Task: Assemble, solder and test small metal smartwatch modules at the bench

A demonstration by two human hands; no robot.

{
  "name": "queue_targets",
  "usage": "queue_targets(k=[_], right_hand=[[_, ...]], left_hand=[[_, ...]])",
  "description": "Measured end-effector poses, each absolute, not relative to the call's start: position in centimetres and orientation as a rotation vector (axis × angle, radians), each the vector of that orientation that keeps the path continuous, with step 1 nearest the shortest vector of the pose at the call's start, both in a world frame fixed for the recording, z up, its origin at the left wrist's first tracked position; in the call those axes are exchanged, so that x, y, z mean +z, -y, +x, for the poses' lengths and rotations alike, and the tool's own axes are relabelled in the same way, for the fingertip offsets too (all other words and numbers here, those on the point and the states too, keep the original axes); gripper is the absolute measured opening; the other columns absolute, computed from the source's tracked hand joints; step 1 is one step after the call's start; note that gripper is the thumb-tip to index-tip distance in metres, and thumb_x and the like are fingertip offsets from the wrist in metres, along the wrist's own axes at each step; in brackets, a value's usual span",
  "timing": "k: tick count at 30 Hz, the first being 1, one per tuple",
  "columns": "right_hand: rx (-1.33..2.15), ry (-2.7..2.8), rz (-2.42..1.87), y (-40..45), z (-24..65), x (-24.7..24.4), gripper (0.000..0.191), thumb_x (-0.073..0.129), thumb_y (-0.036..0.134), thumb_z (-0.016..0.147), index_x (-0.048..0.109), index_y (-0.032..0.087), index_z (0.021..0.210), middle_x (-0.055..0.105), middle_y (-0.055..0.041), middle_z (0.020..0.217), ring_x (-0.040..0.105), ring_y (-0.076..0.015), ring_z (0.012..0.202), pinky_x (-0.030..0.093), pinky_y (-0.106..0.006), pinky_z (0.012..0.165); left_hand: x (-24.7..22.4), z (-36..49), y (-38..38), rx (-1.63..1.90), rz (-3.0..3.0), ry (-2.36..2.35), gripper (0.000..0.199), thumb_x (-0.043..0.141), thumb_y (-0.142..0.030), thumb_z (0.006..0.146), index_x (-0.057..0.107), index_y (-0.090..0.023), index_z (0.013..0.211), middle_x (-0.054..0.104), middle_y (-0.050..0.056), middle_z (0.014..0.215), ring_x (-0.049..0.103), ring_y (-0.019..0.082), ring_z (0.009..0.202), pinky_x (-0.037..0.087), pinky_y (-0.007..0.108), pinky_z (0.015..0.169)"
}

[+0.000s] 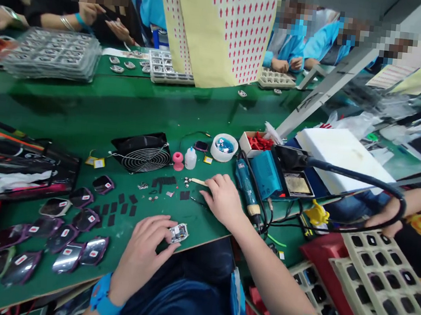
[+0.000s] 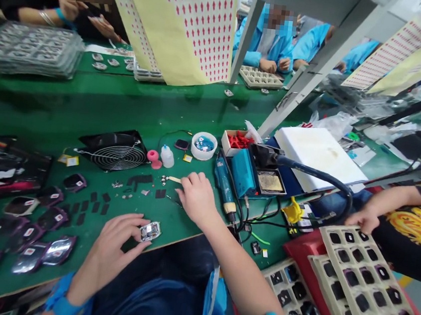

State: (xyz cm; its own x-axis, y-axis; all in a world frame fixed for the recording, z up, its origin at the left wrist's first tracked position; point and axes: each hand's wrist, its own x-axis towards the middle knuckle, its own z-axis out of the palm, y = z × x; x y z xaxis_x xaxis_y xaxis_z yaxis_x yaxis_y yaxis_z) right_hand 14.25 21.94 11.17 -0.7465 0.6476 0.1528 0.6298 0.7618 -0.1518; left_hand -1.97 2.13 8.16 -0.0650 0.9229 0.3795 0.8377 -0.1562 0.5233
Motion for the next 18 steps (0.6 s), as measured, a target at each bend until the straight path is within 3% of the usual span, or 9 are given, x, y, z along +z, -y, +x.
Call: queue_targets(k=[6, 14, 18], right_hand=[[0.135, 2.633, -1.231, -23.4, 13.2, 9.4, 0.014, 0.060, 0.021, 0.100, 0.066, 0.018, 0.087, 0.066, -0.0099, 0.089, 0.055, -0.0260, 0.087, 0.040, -0.037, 0.075], [0.177, 2.523, -1.151, -24.0, 13.1, 8.2, 0.018, 0.061, 0.019, 0.099, 0.064, 0.019, 0.081, 0.066, -0.0072, 0.084, 0.055, -0.0226, 0.082, 0.039, -0.034, 0.074], [0.088, 2.448, -1.181, -23.4, 12.4, 9.3, 0.019, 0.070, 0.021, 0.092, 0.065, 0.018, 0.074, 0.066, -0.0054, 0.076, 0.055, -0.0197, 0.074, 0.037, -0.032, 0.064]], left_hand=[[8.1, -2.0, -2.2, 1.069, 2.077, -1.925, 0.018, 0.064, -0.028, 0.097, 0.054, -0.024, 0.083, 0.076, 0.001, 0.108, 0.067, 0.024, 0.112, 0.048, 0.040, 0.093], [8.6, -2.5, -2.1, 1.025, 2.172, -2.012, 0.016, 0.061, -0.025, 0.096, 0.056, -0.025, 0.080, 0.077, 0.001, 0.103, 0.070, 0.023, 0.106, 0.055, 0.037, 0.087], [7.1, -3.7, -2.9, 1.098, 2.388, -1.882, 0.008, 0.064, -0.035, 0.096, 0.066, -0.027, 0.095, 0.077, 0.002, 0.101, 0.072, 0.022, 0.099, 0.059, 0.034, 0.082]])
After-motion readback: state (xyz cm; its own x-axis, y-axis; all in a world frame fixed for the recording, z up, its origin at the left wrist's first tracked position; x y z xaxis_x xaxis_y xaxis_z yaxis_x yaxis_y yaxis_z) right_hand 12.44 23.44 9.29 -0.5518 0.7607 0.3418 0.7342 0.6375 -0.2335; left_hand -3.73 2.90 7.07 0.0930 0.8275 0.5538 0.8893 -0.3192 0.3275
